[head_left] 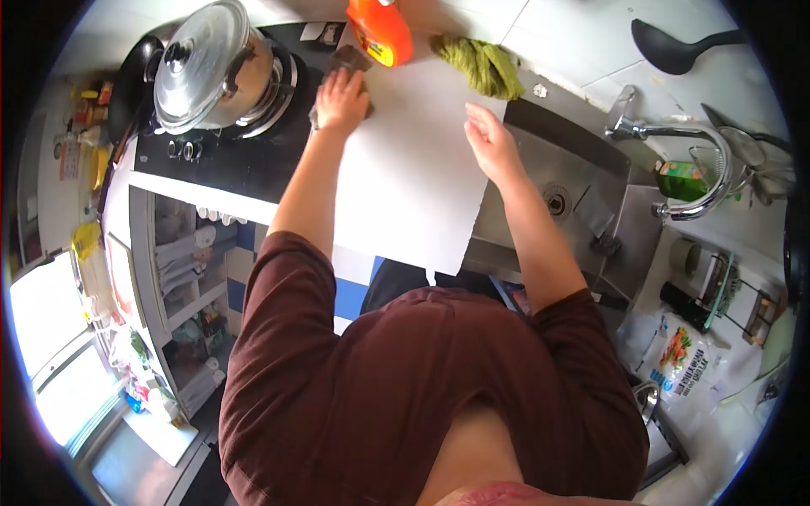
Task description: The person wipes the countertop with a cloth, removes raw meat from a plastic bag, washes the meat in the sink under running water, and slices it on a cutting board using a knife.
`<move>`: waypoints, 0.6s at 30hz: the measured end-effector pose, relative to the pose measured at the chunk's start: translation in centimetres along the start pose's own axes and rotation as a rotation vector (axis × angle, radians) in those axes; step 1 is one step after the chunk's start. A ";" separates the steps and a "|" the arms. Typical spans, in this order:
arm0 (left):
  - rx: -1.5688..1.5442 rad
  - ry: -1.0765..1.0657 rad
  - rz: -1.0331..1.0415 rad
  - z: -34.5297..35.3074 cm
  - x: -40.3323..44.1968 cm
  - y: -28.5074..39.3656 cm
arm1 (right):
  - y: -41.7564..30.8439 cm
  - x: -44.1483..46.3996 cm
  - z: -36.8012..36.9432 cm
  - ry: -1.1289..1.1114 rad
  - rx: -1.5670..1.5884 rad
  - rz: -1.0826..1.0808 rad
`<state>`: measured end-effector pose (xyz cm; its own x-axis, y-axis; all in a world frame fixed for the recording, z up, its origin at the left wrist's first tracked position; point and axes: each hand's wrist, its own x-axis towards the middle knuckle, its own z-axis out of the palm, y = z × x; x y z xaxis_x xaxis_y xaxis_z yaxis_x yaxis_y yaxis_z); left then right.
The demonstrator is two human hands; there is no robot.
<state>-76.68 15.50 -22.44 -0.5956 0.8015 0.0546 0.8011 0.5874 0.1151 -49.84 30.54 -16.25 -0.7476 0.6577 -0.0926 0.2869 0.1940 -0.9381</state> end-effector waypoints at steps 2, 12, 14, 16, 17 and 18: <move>0.024 -0.088 0.056 -0.3 -2.2 2.8 | 0.0 -1.0 1.7 -0.035 -0.006 -0.006; -0.141 0.418 -0.124 -4.2 -21.8 -5.3 | 2.1 -4.3 5.6 -0.126 0.025 -0.051; -0.102 0.709 -0.269 -4.2 -19.9 -12.1 | 1.1 -5.0 5.7 -0.150 -0.019 -0.073; -0.264 0.406 -0.400 -3.5 -18.6 -16.5 | 1.5 -5.0 6.6 -0.164 -0.010 -0.060; -0.077 0.325 -0.399 -3.0 -18.0 -15.9 | 1.7 -5.1 7.1 -0.170 -0.007 -0.051; 0.109 0.246 -0.391 -2.4 -17.4 -14.6 | 1.7 -5.3 7.4 -0.165 -0.009 -0.053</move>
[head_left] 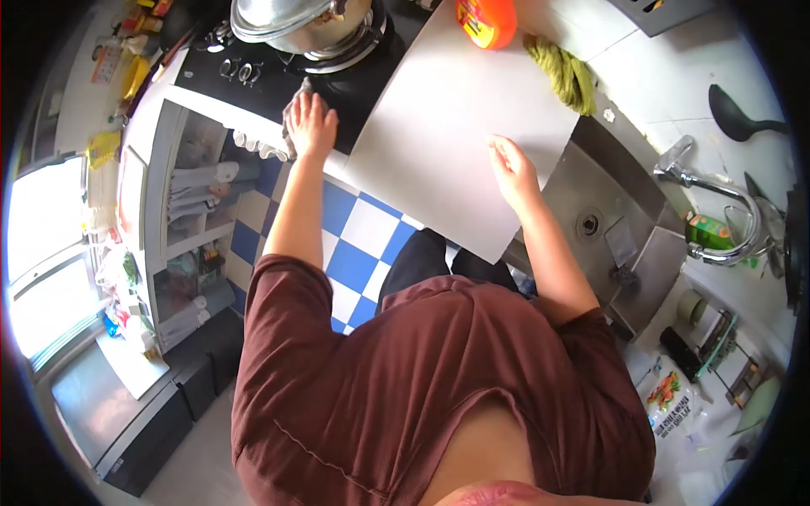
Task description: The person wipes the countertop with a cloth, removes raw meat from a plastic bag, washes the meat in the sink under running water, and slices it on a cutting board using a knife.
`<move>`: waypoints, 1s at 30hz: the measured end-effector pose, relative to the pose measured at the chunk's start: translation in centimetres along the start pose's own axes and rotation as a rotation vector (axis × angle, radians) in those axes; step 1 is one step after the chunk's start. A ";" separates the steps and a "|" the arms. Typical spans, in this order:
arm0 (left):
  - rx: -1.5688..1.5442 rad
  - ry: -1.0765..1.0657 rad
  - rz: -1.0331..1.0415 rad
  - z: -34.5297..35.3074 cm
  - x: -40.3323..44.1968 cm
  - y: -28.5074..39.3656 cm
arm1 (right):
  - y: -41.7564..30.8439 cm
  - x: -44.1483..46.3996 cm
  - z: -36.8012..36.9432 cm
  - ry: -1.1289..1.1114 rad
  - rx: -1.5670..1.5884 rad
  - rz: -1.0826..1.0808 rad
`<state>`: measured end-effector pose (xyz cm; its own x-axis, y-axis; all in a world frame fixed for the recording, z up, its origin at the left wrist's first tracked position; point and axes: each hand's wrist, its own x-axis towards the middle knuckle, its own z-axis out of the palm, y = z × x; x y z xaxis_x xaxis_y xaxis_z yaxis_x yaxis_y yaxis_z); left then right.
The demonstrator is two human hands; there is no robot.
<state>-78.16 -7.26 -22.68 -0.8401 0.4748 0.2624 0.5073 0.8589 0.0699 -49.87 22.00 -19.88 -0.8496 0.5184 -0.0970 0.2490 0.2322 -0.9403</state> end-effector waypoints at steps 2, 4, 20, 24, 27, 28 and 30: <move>-0.049 -0.086 0.016 0.5 -1.5 3.7 | -0.3 0.2 0.9 0.012 -0.002 -0.014; -0.052 -0.052 0.063 -0.8 -6.0 8.9 | -0.7 0.1 1.6 0.018 -0.020 -0.027; -1.435 -0.302 -0.610 -5.8 -16.0 15.5 | -3.6 -2.7 9.3 -0.456 1.165 0.610; -1.569 -0.457 -0.587 -7.5 -16.8 17.8 | -1.4 -3.7 7.3 -0.457 0.852 0.477; -1.566 -0.506 -0.581 -8.2 -16.9 19.5 | -0.8 -4.3 1.0 -0.311 0.691 0.518; -1.558 -0.504 -0.566 -8.4 -16.8 19.8 | 0.0 -3.7 -1.1 -0.275 0.641 0.524; -1.540 -0.503 -0.535 -8.9 -16.5 20.5 | 0.1 -1.9 -5.2 -0.238 0.468 0.603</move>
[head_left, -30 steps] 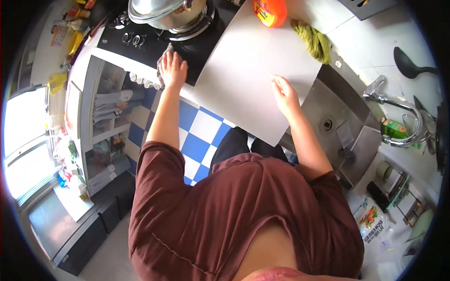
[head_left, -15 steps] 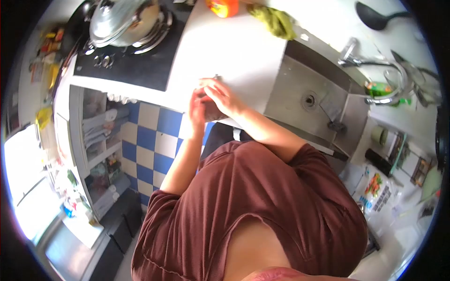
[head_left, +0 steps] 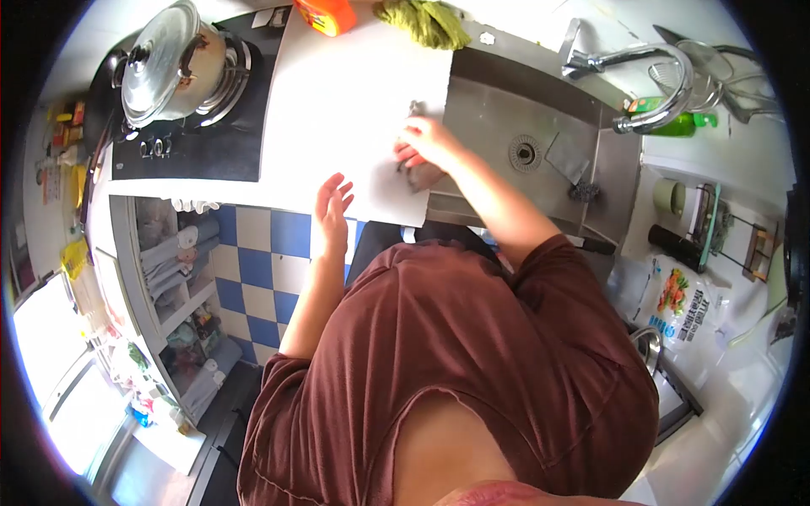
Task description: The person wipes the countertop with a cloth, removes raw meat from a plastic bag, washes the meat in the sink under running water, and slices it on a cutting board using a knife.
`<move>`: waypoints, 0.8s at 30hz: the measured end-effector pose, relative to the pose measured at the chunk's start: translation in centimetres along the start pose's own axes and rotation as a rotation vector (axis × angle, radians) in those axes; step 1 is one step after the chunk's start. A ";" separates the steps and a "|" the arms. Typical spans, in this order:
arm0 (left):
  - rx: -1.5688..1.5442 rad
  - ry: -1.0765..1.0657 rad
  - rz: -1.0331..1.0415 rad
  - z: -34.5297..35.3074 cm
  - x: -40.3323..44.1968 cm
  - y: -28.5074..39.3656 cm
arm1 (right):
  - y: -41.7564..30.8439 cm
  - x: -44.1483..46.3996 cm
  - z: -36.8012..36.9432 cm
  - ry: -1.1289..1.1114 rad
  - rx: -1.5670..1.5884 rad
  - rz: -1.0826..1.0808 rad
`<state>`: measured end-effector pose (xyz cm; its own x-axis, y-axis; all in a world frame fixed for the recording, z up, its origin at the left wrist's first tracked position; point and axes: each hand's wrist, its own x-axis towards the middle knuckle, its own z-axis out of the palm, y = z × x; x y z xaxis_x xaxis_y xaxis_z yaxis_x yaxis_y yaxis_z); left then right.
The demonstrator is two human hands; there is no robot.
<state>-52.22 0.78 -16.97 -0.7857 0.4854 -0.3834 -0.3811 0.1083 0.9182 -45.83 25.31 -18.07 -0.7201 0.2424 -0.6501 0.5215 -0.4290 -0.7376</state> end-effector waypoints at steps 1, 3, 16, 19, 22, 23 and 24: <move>0.022 -0.018 0.007 0.2 0.0 0.1 | -0.1 0.0 -0.4 0.074 -0.291 -0.164; 0.065 -0.025 0.012 0.7 0.1 0.5 | -0.3 -0.1 -1.2 0.236 -0.876 -0.488; 0.171 -0.193 0.028 5.3 2.2 1.0 | 9.1 -7.5 2.6 0.307 -0.469 -0.792; 0.200 -0.256 0.018 6.8 3.1 1.0 | 14.1 -12.1 -0.4 0.234 -0.604 -0.821; 0.214 -0.317 0.008 7.9 3.8 1.2 | 16.4 -16.5 -6.2 0.548 -0.620 -0.832; 0.223 -0.332 0.008 8.4 4.0 1.4 | 17.5 -17.7 -8.6 0.668 -0.696 -0.733; 0.232 -0.347 0.008 8.8 4.0 1.6 | 18.0 -19.0 -10.9 0.797 -0.691 -0.670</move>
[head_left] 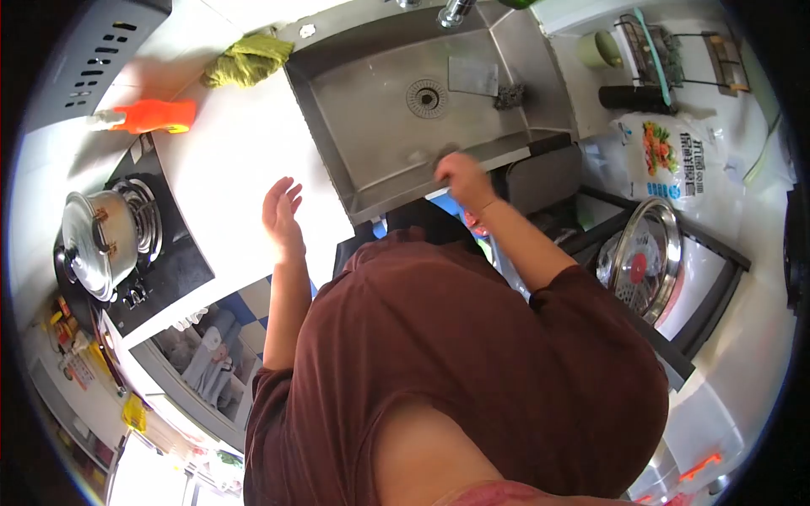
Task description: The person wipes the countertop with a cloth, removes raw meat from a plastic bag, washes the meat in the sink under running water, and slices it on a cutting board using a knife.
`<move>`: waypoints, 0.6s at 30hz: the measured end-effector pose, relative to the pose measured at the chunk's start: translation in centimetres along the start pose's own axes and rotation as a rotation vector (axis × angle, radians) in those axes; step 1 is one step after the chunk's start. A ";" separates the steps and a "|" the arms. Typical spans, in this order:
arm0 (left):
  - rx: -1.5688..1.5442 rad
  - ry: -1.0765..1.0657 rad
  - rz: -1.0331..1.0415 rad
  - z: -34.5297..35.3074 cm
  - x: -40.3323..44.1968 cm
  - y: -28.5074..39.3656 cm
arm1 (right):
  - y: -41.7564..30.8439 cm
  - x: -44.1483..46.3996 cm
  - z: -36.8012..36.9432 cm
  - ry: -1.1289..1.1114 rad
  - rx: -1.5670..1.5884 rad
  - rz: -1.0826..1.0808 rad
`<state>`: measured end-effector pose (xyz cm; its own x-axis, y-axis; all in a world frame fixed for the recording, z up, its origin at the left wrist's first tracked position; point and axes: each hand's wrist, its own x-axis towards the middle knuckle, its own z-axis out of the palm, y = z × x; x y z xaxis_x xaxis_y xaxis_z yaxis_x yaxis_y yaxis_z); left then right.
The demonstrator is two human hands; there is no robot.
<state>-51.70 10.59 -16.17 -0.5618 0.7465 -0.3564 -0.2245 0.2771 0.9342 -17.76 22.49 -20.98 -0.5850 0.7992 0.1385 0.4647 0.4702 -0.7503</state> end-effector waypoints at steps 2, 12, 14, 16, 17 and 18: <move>-0.004 -0.016 0.001 0.6 0.4 0.5 | 2.2 0.3 -3.6 0.161 -0.141 0.310; 0.031 0.050 0.038 -0.4 -1.2 1.2 | -7.1 13.5 -1.0 -0.004 1.074 0.451; 0.027 0.100 0.052 -0.9 -1.7 1.0 | -11.6 16.6 0.7 -0.119 1.065 0.163; 0.015 0.162 0.066 -1.4 -2.5 0.9 | -15.0 18.5 2.8 -0.241 0.989 0.106; 0.009 0.191 0.074 -1.7 -3.0 0.8 | -14.3 19.3 5.0 -0.288 0.827 -0.045; 0.001 0.220 0.084 -2.1 -3.4 0.6 | -14.9 19.8 5.6 -0.346 0.695 -0.068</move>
<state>-51.59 6.95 -14.43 -0.7387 0.6172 -0.2710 -0.1683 0.2203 0.9608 -39.98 29.21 -10.66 -0.8247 0.5605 0.0752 -0.0365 0.0799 -0.9961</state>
